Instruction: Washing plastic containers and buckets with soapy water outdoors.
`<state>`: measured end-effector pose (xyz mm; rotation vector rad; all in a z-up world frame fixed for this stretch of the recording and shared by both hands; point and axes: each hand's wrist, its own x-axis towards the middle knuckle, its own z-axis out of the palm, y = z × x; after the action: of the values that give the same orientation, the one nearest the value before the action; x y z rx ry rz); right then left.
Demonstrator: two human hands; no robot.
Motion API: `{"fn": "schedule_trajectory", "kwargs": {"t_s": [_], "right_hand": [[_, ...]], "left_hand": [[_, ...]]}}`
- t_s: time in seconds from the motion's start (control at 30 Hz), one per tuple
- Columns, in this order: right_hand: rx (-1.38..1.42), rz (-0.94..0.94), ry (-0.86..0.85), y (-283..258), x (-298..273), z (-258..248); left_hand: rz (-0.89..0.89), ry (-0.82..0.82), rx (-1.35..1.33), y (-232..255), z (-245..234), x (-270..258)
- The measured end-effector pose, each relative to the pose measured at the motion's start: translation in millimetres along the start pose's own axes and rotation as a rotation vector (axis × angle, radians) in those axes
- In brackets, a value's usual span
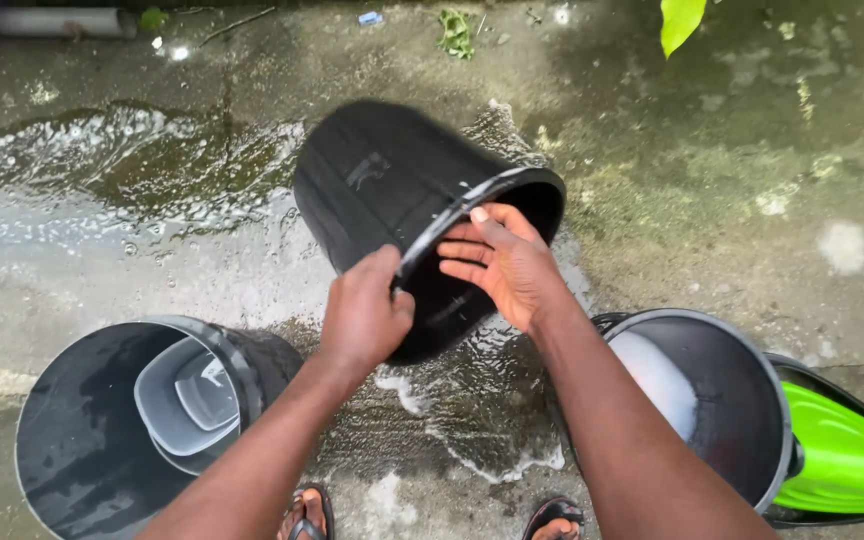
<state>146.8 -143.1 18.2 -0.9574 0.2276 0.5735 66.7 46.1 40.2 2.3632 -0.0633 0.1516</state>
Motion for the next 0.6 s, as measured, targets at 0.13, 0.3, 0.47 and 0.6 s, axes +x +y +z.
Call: {"fn": "schedule_trajectory", "kwargs": {"t_s": [0.13, 0.3, 0.47, 0.6], "right_hand": [[-0.216, 0.145, 0.141, -4.4, -5.5, -3.7], [-0.405, 0.224, 0.204, 3.3, -15.1, -45.5], [-0.527, 0.157, 0.25, 6.3, -27.0, -119.9], [-0.543, 0.106, 0.338, -14.4, -61.4, -173.5]], "left_hand": [[-0.265, 0.008, 0.011, 8.7, -5.9, 6.6], [-0.496, 0.029, -0.124, -11.2, 16.9, 6.2], [-0.67, 0.176, -0.497, -65.1, 49.9, 4.1], [-0.721, 0.256, -0.492, -88.1, 43.3, 7.1]]}}
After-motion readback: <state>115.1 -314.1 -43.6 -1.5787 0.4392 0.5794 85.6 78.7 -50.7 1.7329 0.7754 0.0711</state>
